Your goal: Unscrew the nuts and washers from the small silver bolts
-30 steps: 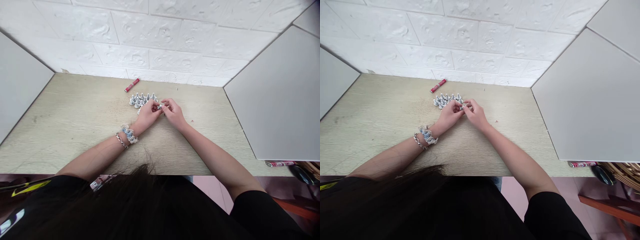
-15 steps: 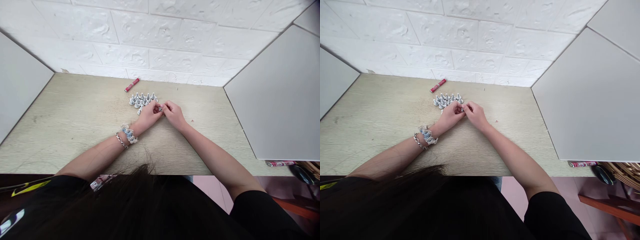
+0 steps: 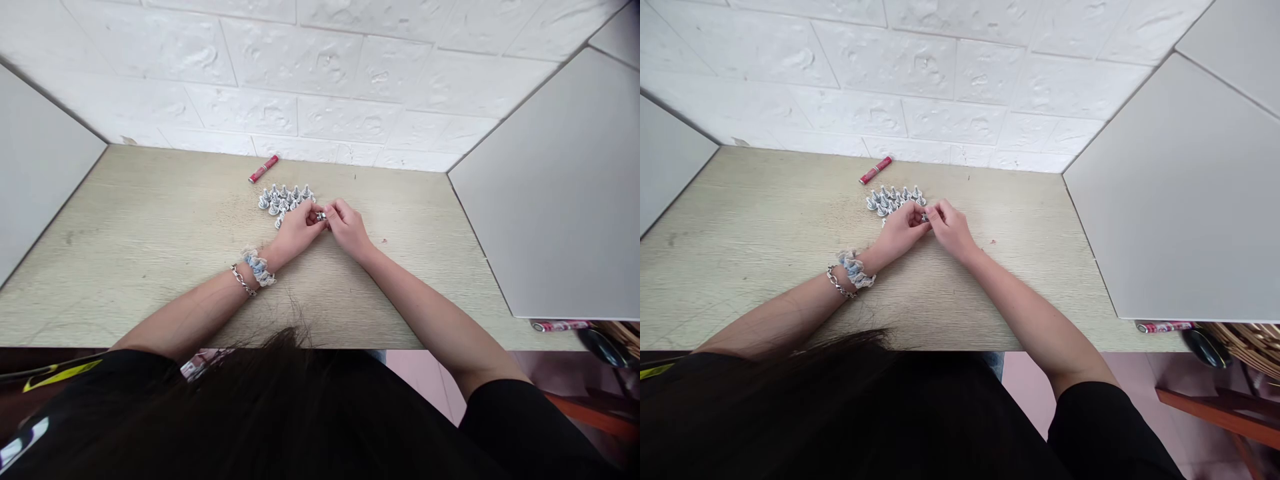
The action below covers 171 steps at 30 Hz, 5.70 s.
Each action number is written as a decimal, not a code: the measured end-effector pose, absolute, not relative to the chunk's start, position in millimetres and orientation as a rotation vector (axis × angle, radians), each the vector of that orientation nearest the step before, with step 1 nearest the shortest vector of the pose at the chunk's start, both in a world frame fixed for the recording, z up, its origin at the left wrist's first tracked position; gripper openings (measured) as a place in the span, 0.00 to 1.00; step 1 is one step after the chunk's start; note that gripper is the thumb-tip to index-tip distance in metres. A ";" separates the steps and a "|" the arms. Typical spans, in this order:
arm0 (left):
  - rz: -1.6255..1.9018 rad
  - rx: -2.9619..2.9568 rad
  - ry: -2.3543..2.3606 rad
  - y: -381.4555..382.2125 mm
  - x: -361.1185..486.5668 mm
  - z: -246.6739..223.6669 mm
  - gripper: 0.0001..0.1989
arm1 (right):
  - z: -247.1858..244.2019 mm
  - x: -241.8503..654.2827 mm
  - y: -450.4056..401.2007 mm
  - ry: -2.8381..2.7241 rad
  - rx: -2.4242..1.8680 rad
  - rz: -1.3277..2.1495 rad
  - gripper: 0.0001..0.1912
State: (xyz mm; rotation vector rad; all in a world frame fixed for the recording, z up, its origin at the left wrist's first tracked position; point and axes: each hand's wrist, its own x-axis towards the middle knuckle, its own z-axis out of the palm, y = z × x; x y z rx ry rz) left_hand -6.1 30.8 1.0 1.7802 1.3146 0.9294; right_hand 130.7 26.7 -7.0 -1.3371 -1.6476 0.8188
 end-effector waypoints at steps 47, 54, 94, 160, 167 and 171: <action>0.770 2.030 1.312 27.1 -6.3 4.0 0.05 | -6.5 132.7 28.3 -1.867 -1.369 0.761 0.17; 0.744 2.050 1.289 28.1 -7.6 3.7 0.06 | -7.2 132.8 28.8 -1.866 -1.370 0.737 0.17; 0.812 1.955 1.283 29.9 -5.1 2.6 0.06 | -11.6 137.0 29.2 -1.699 -1.335 0.827 0.29; 0.820 1.958 1.385 35.7 -12.9 6.2 0.10 | -11.1 131.9 26.9 -1.865 -1.251 0.718 0.06; 0.800 1.959 1.389 36.5 -13.4 3.3 0.10 | -10.0 132.1 28.4 -1.895 -1.291 0.660 0.13; 0.795 1.960 1.379 37.6 -14.0 2.2 0.11 | -8.6 131.6 25.9 -1.887 -1.304 0.648 0.16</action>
